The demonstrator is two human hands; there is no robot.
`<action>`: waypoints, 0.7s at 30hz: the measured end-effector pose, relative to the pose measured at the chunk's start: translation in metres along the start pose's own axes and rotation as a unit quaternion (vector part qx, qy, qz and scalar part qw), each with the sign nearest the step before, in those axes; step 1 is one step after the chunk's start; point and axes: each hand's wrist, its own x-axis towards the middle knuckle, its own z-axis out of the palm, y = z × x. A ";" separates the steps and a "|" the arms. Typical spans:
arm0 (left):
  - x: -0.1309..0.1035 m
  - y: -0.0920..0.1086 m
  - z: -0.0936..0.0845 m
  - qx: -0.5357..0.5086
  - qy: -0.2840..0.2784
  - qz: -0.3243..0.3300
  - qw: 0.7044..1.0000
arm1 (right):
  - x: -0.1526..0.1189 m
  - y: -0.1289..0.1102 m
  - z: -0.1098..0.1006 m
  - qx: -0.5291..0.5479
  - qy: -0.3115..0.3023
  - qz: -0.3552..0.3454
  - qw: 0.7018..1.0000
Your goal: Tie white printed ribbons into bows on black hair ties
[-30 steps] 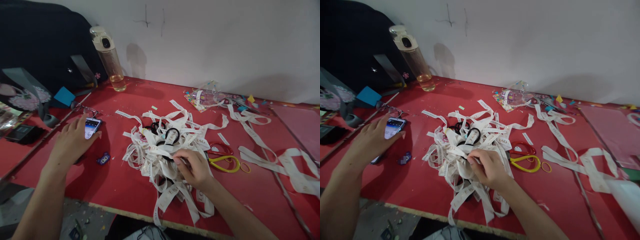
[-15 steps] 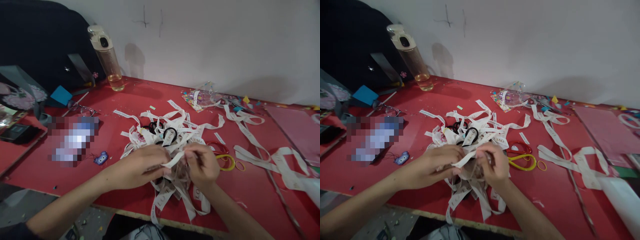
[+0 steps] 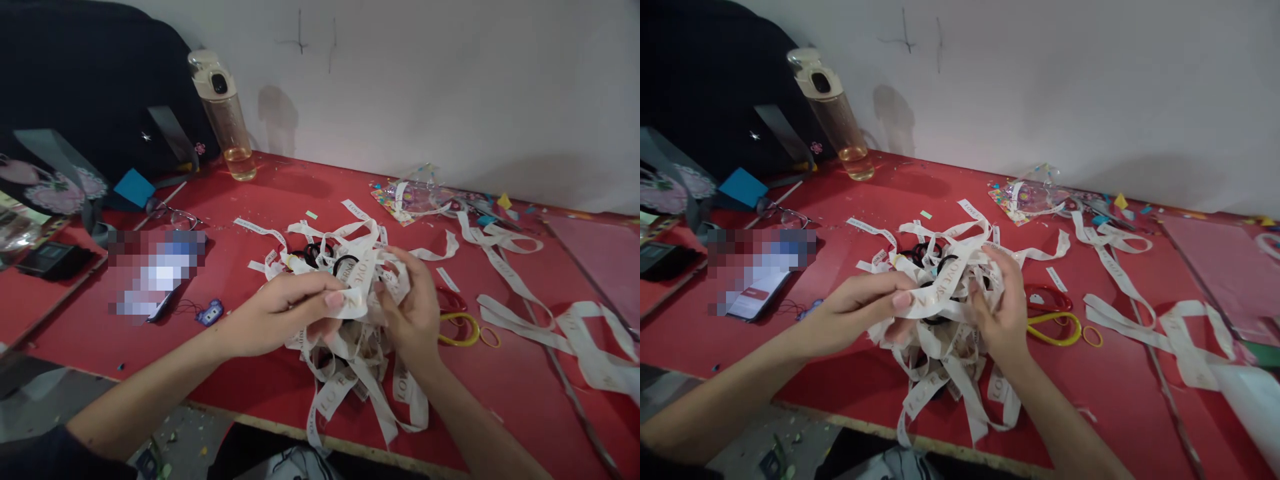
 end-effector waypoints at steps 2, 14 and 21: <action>0.004 0.002 0.004 -0.021 -0.048 0.003 0.999 | -0.002 -0.003 0.000 -0.074 -0.070 -0.082 0.991; -0.011 -0.013 0.014 0.096 -0.075 0.052 0.991 | -0.004 -0.013 0.001 -0.023 -0.222 -0.243 0.944; -0.028 -0.020 0.009 0.220 -0.010 0.114 0.969 | -0.010 -0.007 0.001 0.047 -0.156 -0.148 0.976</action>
